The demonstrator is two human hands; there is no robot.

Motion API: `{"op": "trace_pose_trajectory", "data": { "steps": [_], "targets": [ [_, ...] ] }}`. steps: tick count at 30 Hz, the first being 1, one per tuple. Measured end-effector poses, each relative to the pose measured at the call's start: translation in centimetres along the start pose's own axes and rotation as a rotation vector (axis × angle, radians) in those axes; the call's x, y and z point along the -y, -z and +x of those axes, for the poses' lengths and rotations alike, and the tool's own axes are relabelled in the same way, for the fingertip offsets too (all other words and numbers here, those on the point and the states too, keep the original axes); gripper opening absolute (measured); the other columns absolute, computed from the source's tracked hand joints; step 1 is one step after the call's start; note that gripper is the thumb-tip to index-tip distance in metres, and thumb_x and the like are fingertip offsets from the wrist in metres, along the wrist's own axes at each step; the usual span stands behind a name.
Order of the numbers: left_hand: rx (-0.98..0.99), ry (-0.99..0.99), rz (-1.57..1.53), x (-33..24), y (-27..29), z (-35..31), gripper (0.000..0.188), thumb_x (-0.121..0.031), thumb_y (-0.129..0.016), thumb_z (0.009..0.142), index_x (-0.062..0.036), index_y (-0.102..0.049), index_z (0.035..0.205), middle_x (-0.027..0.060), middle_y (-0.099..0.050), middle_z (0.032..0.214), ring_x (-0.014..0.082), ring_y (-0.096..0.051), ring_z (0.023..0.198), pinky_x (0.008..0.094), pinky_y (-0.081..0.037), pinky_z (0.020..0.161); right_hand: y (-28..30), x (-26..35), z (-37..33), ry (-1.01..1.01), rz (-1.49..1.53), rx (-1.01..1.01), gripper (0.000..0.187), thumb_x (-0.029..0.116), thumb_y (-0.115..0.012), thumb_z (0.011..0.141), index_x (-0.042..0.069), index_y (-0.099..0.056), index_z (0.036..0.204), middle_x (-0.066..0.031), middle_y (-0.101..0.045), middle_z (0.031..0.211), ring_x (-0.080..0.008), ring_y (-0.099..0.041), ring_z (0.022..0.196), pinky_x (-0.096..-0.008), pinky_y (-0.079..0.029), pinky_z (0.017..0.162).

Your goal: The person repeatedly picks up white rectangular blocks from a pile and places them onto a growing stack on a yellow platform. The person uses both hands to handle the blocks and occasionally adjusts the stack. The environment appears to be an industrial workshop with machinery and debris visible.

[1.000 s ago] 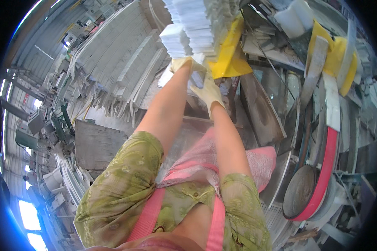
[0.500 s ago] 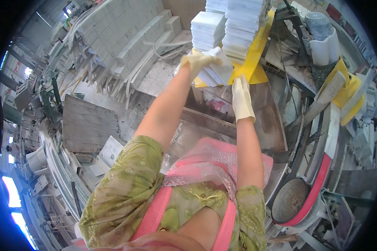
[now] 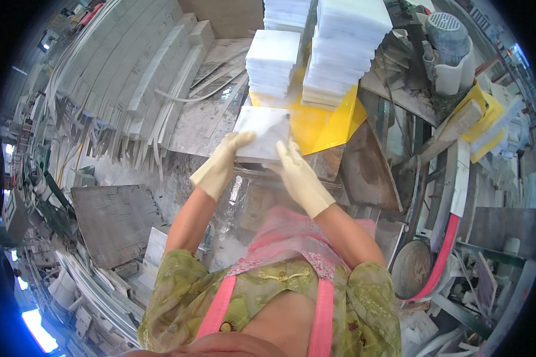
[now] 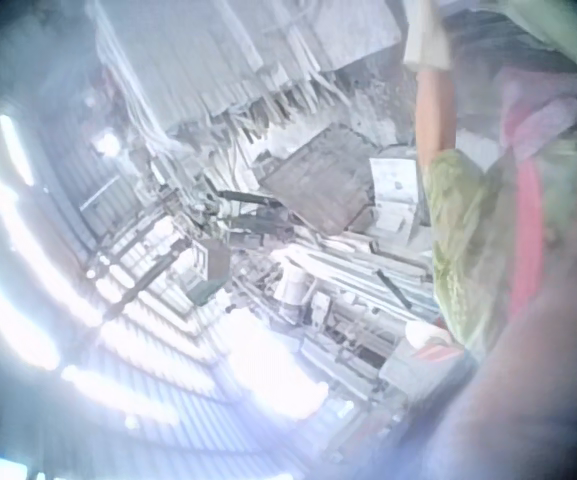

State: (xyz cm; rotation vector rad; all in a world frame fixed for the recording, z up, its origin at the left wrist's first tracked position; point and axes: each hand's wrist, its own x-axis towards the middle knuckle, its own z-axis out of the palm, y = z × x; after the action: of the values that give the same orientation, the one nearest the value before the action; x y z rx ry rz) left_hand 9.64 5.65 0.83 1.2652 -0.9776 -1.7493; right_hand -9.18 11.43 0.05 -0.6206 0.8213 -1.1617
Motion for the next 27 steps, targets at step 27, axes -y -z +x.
{"op": "trace_pose_trajectory", "data": {
  "steps": [27],
  "targets": [
    [0.391,-0.288,0.949,-23.6,-0.8,14.6,0.081,-0.072,-0.052,0.091,-0.0056,-0.061,0.136,0.0149,-0.065,0.130,0.0225,-0.062,0.116,0.0300,-0.051,0.095,-4.8,15.6,15.5,0.584,-1.297,-0.409,0.042,0.023,-0.039,0.106,-0.002,-0.047,0.139,-0.0208,-0.042,0.146,-0.0321,-0.051,0.128,-0.0367,-0.055,0.095]
  ]
}}
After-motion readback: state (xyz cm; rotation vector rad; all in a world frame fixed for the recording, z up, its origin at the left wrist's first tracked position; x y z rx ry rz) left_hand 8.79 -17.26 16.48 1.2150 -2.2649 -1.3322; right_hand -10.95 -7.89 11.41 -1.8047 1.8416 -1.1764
